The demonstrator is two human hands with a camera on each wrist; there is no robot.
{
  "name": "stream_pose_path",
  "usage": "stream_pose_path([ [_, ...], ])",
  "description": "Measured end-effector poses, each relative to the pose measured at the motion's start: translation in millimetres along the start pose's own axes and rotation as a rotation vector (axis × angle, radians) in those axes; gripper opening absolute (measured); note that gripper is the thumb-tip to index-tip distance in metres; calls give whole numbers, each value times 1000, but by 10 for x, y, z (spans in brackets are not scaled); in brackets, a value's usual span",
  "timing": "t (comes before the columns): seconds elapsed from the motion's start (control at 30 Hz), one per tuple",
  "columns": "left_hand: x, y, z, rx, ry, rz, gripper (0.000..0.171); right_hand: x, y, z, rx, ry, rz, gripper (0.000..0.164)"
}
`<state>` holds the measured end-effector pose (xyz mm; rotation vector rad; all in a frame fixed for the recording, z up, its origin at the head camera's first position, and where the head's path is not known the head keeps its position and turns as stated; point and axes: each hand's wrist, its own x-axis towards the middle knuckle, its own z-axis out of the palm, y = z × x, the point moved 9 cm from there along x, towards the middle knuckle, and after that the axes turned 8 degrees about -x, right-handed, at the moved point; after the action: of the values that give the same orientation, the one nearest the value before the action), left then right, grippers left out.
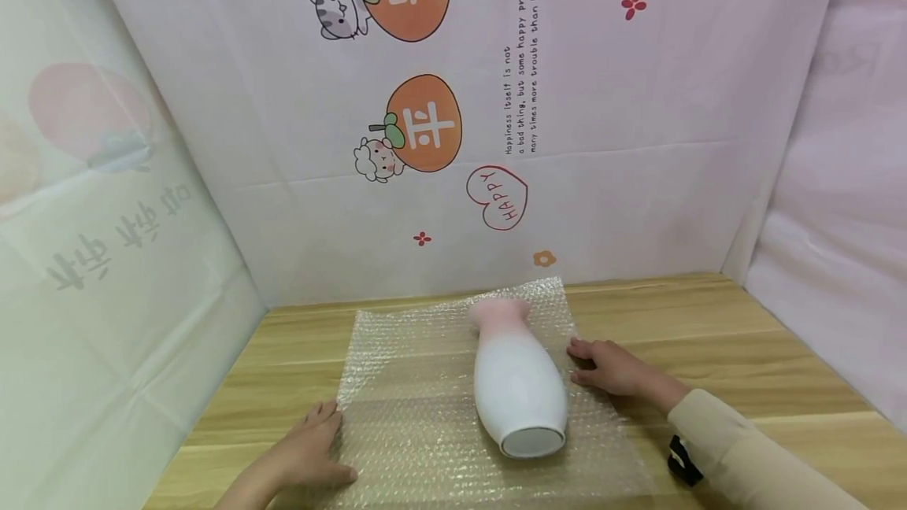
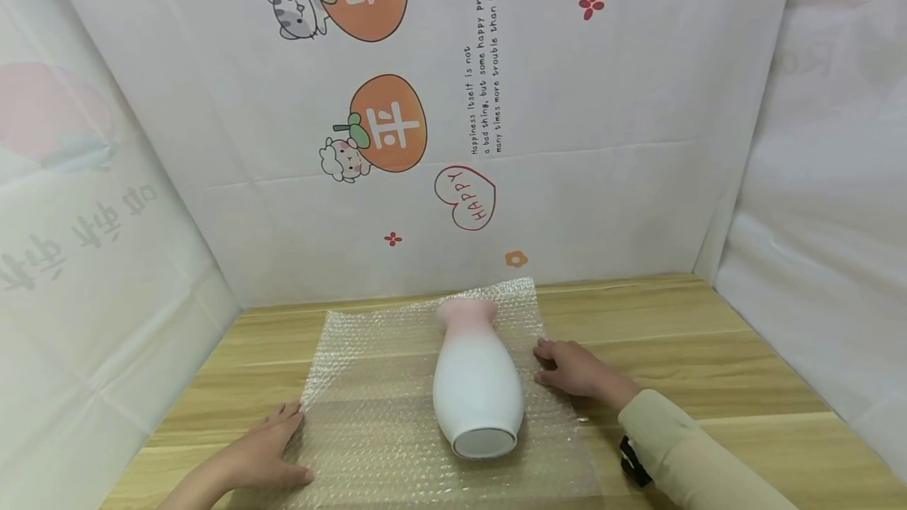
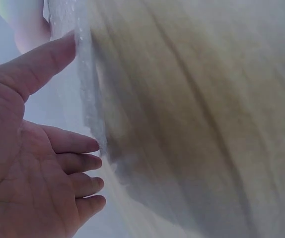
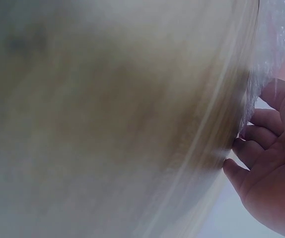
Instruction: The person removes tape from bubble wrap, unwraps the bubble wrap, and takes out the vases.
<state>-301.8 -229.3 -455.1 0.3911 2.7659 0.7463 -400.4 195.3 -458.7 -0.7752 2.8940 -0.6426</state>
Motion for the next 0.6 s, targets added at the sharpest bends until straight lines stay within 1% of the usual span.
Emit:
stream_pose_path([
  [0.3,30,63,-68,39,-14,-9,96,3,1,4,-2,-5,6,52],
  [0.4,44,115,-102,64,-3,20,96,7,9,10,-1,-8,13,52],
  [0.5,58,164,-134,86,8,53,92,10,9,10,2,-9,16,52],
  [0.6,76,184,-158,89,10,61,90,6,2,8,5,-9,15,52],
])
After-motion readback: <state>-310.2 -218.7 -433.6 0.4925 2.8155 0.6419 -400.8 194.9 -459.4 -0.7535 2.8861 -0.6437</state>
